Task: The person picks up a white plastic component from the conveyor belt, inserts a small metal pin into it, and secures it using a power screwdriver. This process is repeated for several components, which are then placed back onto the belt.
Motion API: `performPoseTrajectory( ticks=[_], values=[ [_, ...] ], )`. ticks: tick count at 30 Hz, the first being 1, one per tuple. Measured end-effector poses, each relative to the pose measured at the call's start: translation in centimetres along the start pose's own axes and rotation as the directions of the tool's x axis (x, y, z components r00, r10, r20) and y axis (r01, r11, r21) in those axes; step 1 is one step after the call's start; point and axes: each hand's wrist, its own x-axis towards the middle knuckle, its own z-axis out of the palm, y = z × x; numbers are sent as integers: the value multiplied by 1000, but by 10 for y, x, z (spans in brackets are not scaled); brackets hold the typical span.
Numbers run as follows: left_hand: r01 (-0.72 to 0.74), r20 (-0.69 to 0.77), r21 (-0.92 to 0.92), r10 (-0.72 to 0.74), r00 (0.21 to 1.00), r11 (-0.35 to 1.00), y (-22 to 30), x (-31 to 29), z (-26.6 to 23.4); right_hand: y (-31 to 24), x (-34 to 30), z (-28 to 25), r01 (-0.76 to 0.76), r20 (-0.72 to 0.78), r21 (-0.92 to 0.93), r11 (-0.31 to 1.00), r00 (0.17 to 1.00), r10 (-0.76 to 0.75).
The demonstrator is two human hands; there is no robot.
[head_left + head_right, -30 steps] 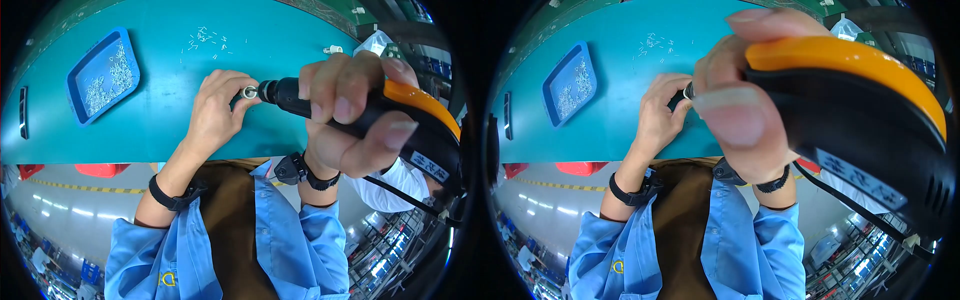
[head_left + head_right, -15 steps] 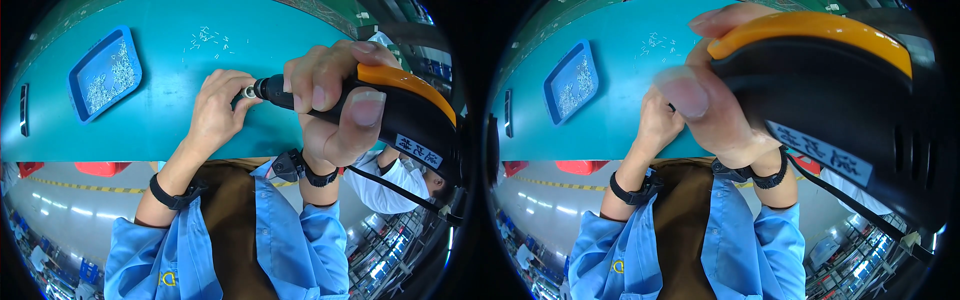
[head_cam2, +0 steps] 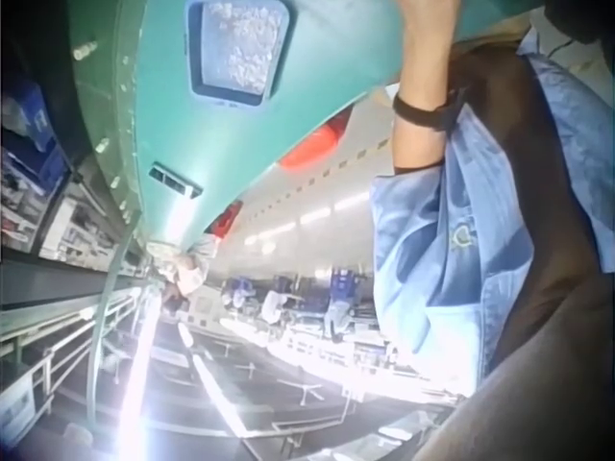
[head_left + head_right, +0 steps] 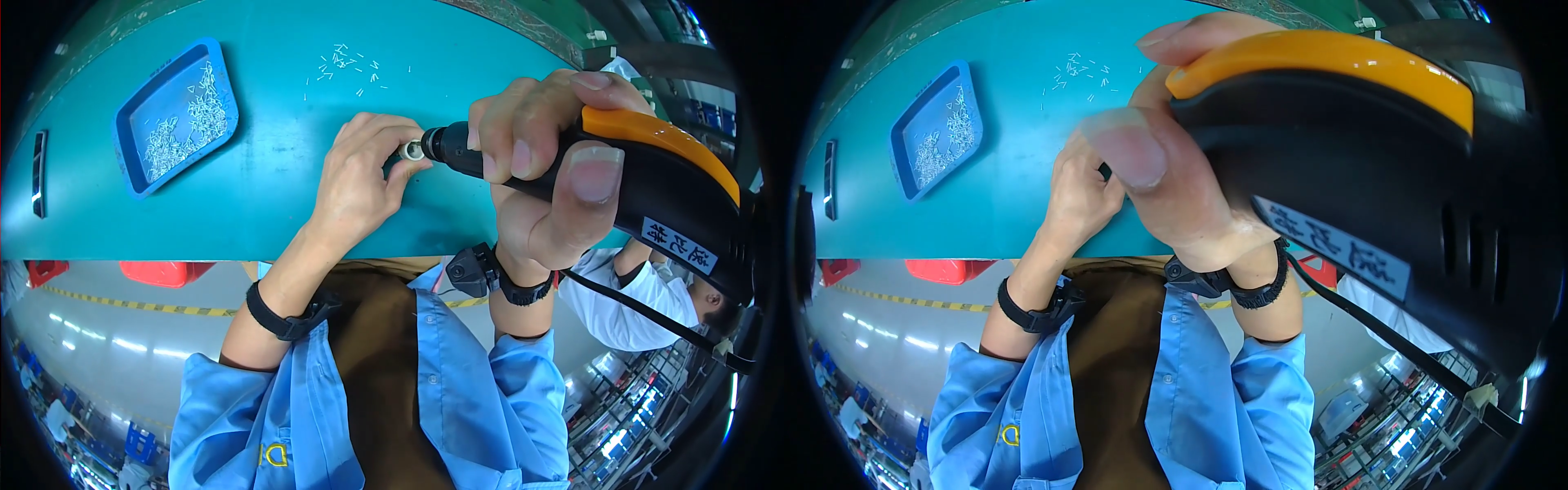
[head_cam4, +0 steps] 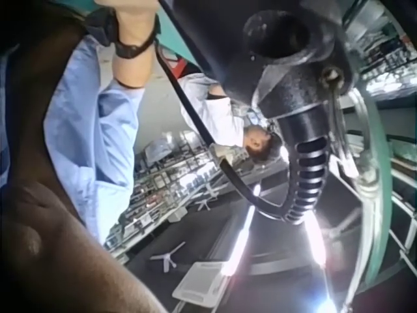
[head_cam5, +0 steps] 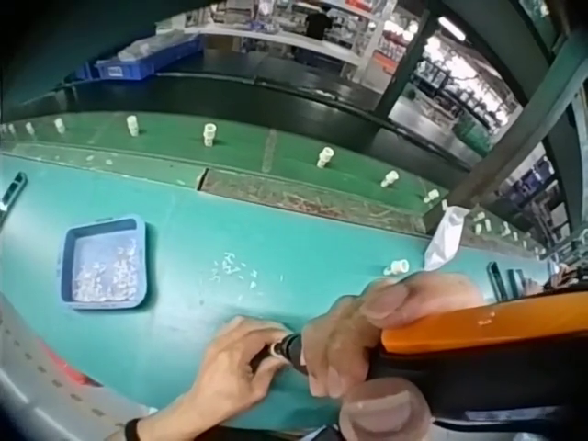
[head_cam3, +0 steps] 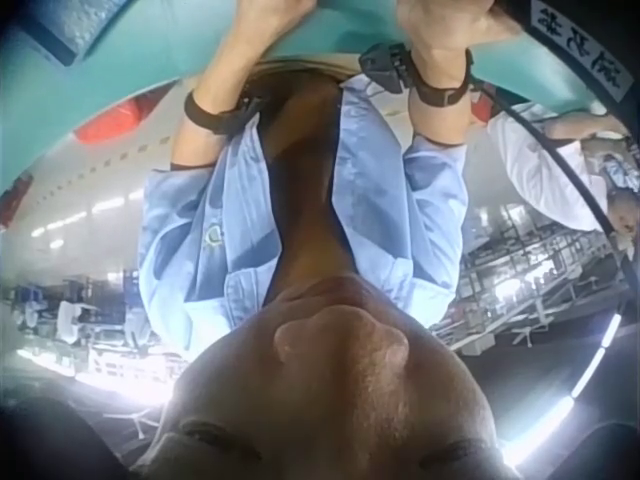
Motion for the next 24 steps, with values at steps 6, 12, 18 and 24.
performPoseTrajectory(
  ticks=[6, 12, 18, 24],
  values=[
    [2, -11, -11, -2, 1000, 1000, 0, 1, 0, -2, 0, -6, 2, 12, 6, 1000, 1000, -2],
    [11, -8, -4, -11, 1000, 1000, 5, 1, 1, -4, -2, -13, 8, 26, 13, 1000, 1000, -8],
    [-6, -10, 5, 6, 1000, 1000, 2, 1, 0, -2, 1, -10, 12, 38, 20, 1000, 999, -13],
    [1, -6, 1, -1, 1000, 1000, 0, 0, 0, 2, 1, -2, 13, 52, 27, 1000, 999, -15]
  ],
)
